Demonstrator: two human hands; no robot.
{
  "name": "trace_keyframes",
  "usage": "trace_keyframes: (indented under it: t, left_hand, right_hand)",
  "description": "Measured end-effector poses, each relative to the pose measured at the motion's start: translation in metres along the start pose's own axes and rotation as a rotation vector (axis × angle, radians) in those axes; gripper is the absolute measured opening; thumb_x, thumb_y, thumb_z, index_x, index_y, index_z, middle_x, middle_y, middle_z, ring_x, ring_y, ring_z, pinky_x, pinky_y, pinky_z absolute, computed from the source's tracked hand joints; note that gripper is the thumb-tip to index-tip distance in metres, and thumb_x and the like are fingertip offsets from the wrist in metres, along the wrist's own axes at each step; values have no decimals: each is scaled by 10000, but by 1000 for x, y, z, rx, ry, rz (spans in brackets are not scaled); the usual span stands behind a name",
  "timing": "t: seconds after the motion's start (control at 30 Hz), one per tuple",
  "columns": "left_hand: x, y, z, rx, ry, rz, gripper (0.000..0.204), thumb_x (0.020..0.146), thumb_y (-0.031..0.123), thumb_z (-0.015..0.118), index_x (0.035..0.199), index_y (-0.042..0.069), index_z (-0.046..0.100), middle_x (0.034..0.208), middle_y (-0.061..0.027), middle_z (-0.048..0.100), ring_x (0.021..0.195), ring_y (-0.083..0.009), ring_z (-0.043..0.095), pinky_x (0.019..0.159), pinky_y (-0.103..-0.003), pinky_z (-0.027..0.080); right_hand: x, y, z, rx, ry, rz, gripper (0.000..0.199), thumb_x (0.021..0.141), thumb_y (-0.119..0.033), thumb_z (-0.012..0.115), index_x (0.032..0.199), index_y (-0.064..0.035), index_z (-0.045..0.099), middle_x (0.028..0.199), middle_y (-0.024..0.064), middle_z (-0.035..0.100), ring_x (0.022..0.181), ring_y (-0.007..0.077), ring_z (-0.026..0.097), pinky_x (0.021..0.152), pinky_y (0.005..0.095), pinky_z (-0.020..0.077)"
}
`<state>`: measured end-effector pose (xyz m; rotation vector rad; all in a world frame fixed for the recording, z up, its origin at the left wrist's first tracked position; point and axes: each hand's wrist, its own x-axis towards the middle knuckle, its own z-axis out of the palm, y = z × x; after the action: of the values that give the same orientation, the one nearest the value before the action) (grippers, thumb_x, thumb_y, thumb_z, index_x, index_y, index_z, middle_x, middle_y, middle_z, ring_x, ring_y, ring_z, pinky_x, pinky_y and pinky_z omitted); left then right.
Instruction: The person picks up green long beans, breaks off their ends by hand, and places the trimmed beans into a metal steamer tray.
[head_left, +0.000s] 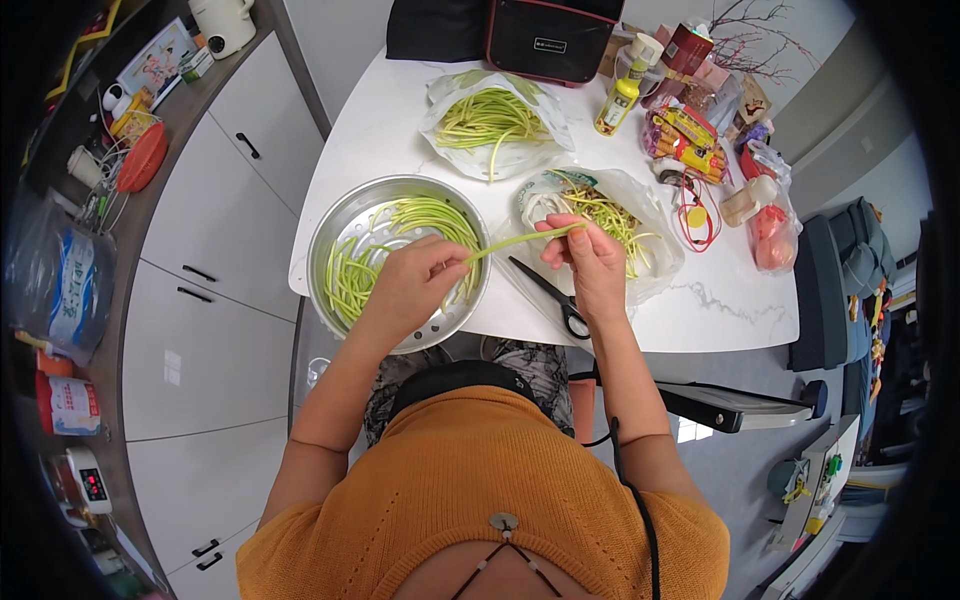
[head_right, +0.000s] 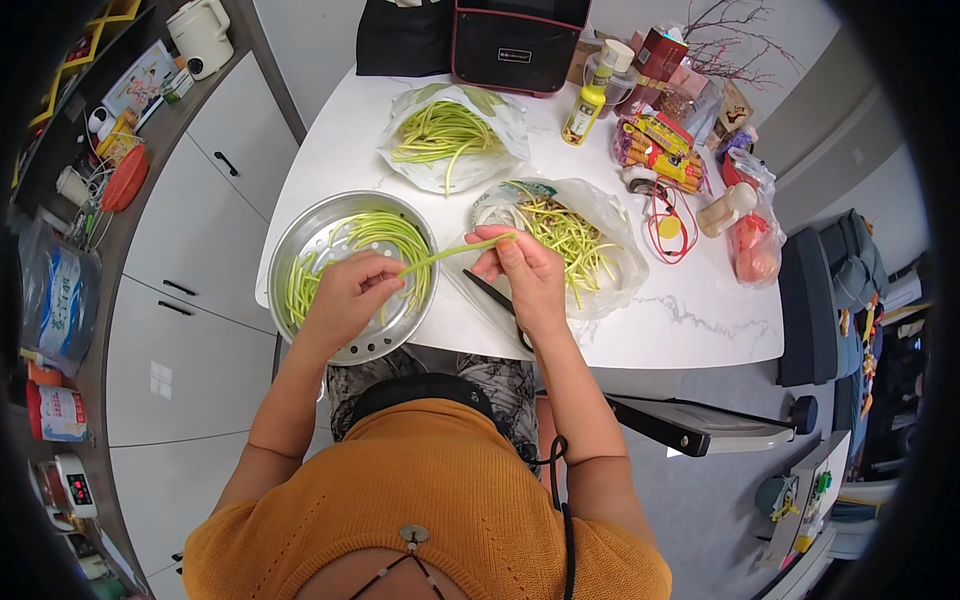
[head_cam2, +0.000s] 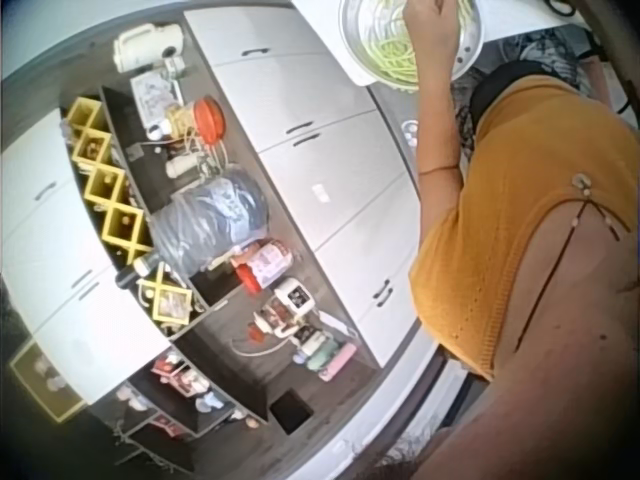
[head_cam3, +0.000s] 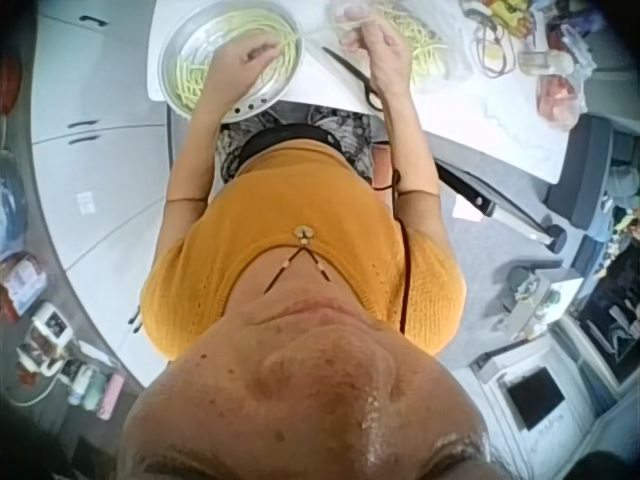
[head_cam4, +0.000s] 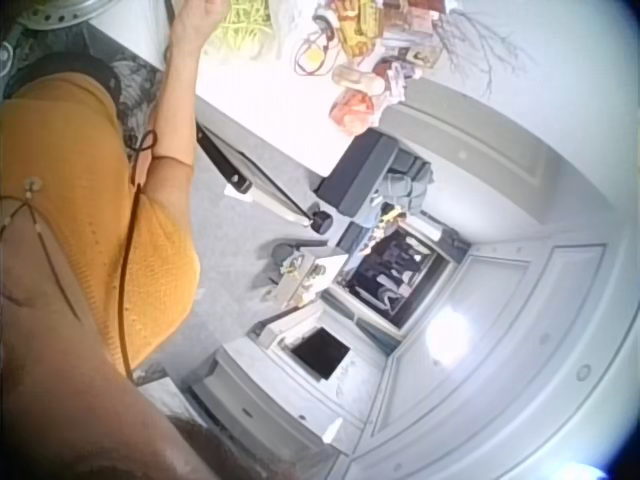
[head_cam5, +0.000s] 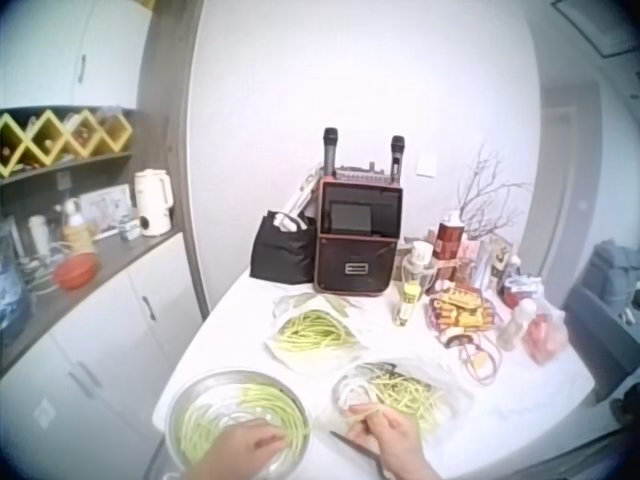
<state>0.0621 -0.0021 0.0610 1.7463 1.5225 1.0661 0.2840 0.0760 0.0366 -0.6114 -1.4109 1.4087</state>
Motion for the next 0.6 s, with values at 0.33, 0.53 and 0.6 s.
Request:
trace_keyframes:
  t: [0.33,0.53,0.6]
  left_hand:
    - [1,-7,4,-107,138,35,135,796,90,644,899,3,645,713,-72,579,591,-133,519,559,-261,419]
    - [1,-5,3,-66,41,-35,121,830,40,631,936,-20,633,781,-20,602,658,-61,517,598,-204,423]
    - [1,-2,4,-71,35,-31,117,832,44,629,930,-19,631,778,-25,606,647,-62,518,592,-205,423]
  right_hand:
    - [-1,-7,-3,-133,13,14,291,933,-135,532,1185,3,582,1018,97,660,716,82,588,593,197,458]
    - [-4,-8,-13,168,-210,77,479,911,-364,569,1230,-8,547,1016,119,657,688,93,579,583,192,448]
    - [-5,-10,-10,212,-233,119,556,890,-435,566,1245,-9,534,1026,125,654,689,100,578,584,199,447]
